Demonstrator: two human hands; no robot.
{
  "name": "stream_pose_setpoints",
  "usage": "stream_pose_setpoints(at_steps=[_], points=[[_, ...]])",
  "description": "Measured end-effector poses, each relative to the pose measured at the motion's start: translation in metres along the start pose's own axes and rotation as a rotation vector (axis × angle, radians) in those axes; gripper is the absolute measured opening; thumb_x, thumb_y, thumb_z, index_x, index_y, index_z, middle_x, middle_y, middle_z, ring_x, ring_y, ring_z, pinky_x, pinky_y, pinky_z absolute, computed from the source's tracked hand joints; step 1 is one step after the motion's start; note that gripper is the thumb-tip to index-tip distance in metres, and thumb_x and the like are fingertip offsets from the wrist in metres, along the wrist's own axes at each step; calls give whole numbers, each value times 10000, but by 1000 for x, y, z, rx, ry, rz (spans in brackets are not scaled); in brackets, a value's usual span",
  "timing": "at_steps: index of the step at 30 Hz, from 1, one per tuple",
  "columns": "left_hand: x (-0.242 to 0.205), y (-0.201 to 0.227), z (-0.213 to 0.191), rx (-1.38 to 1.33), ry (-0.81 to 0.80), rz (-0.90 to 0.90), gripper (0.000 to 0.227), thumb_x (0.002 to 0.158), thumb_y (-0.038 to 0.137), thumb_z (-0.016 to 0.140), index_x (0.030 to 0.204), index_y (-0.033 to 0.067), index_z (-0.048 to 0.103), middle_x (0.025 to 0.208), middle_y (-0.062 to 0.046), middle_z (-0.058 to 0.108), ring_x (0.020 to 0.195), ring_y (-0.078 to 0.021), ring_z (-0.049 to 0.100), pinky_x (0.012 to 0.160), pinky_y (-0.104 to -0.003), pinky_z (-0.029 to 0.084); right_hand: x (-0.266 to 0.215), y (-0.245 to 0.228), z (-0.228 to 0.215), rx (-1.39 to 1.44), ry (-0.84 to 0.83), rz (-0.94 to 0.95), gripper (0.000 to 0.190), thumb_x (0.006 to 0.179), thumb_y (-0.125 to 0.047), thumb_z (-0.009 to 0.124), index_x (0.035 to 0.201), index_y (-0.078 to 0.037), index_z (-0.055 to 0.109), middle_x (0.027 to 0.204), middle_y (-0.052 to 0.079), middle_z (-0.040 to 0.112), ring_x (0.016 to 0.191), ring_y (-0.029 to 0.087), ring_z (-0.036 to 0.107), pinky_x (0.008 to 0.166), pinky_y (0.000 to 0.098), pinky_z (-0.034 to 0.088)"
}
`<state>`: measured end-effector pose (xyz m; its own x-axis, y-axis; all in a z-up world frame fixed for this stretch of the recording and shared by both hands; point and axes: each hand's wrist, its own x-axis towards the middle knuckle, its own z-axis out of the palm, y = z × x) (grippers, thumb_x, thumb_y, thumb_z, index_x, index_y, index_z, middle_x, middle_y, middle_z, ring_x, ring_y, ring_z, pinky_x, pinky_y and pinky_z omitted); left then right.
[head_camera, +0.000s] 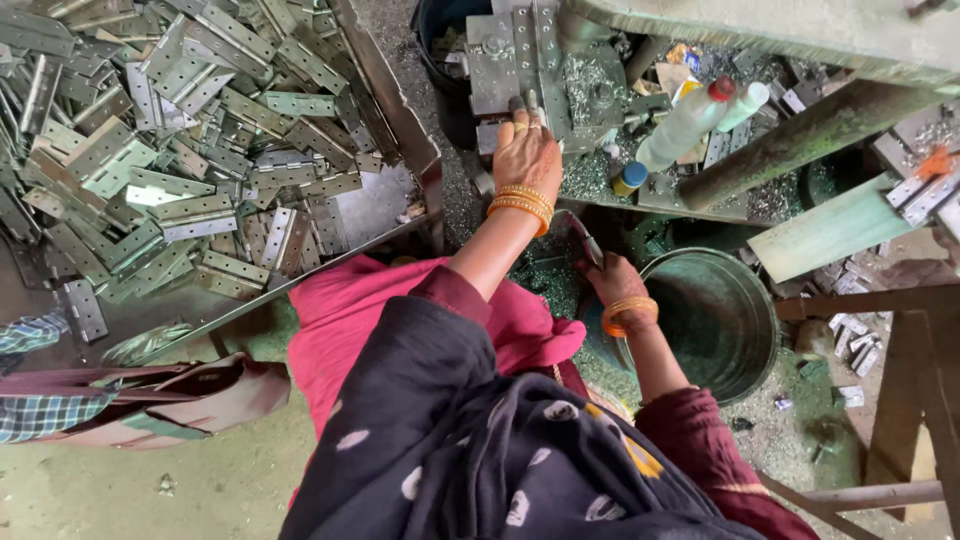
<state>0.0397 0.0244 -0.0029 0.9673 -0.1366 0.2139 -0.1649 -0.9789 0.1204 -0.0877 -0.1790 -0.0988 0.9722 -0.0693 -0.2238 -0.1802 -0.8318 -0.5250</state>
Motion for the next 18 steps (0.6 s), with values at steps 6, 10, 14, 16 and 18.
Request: stream_pose_setpoints(at_steps=[6, 10, 14, 16, 18], points=[[14, 5, 15, 102, 53, -20, 353, 984, 196, 493, 1158, 8, 736, 1443, -211, 576, 1407, -309, 455, 1041, -395, 347, -7, 10, 6, -37, 65, 77, 523, 907, -526, 662, 1009, -13, 681, 955, 307, 690, 937, 501, 671, 778, 554, 519], [21, -8, 16, -83, 160, -59, 373, 978, 178, 493, 1205, 5, 733, 1463, -174, 571, 1392, -308, 464, 1043, -422, 348, -2, 11, 23, -47, 62, 61, 518, 890, -528, 677, 1047, -34, 685, 956, 298, 693, 928, 525, 641, 754, 577, 495], [31, -13, 2, 70, -42, -67, 359, 966, 188, 470, 1179, 58, 729, 1547, -129, 498, 1458, -308, 412, 1089, -416, 321, 14, 19, 1, -3, -29, -36, 528, 890, -521, 681, 1064, -22, 684, 969, 306, 690, 958, 516, 641, 777, 559, 505], [32, -12, -3, 145, -6, -59, 385, 888, 202, 478, 1155, 94, 733, 1603, -119, 441, 1477, -326, 383, 1055, -420, 308, 6, 20, -2, -75, -5, 4, 527, 886, -508, 678, 1078, -18, 680, 975, 309, 688, 968, 513, 641, 782, 555, 505], [33, -11, -8, 61, 30, -66, 387, 958, 206, 476, 1207, 37, 719, 1533, -157, 491, 1441, -306, 412, 1068, -427, 320, 0, 13, 0, -13, 36, -3, 526, 881, -495, 675, 1092, -14, 676, 982, 311, 686, 978, 511, 640, 787, 552, 506]])
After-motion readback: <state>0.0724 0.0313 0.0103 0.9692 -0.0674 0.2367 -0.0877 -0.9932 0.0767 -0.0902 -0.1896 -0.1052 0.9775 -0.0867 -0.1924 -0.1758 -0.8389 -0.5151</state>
